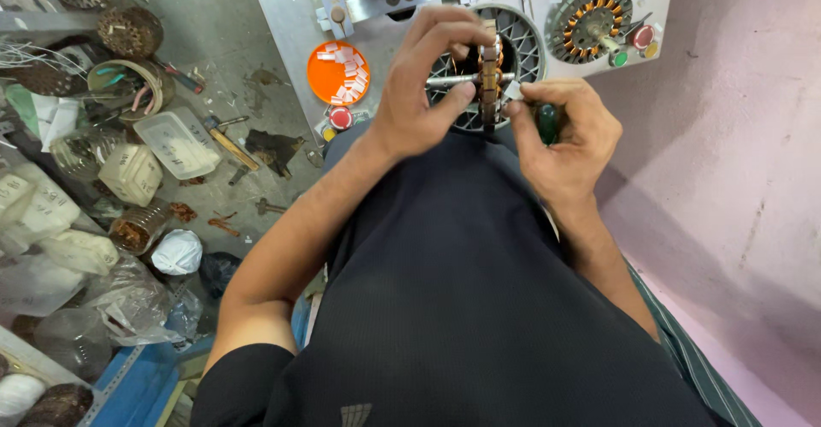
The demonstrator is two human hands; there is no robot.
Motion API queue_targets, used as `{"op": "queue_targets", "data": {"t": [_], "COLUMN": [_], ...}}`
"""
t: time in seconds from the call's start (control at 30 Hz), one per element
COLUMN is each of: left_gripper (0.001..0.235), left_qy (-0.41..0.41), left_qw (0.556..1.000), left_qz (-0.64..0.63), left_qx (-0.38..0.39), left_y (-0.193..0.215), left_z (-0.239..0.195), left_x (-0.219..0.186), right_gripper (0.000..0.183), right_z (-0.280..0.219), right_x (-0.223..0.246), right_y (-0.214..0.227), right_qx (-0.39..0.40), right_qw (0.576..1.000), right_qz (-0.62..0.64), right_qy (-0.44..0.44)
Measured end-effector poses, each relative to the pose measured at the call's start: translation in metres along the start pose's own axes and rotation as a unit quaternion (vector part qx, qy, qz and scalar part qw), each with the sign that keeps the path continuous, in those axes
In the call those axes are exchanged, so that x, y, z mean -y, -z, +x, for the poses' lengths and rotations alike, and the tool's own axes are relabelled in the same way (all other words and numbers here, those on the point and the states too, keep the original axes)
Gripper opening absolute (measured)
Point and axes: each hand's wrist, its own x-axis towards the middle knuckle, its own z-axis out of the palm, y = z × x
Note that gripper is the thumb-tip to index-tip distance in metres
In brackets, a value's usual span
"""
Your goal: The person connects wires to a fan motor stator using a screwdriver and secures them with small plastic components.
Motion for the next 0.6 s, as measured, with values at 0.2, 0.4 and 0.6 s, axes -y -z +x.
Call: {"op": "queue_targets", "data": {"t": [0.2,0.4,0.6], "left_gripper": [0.044,0.032,0.034], "left_qy": [-0.059,-0.049,-0.045], "left_qw": [0.988,0.985,0.986], "left_qz": [-0.065,-0.075,-0.061], "left_qx": [0.131,0.148,0.146], "left_y": [0.01,0.012,0.013], "left_z": [0.008,0.007,0.009], "left_x": [0.028,0.035,0.032], "right_gripper": [0.022,0.022,0.02], "right_z": [0.002,0.005,0.008], "right_x": [0.0,0.0,0.0], "right_y": [-0.004,-0.007,-0.006], "right_qx": [-0.006,-0.001,0.01], "right_qw": [0.997,0.994,0.99], "right_qz": [-0.054,-0.064,-0.078], "right_qy": [0.058,0.089,0.114]}}
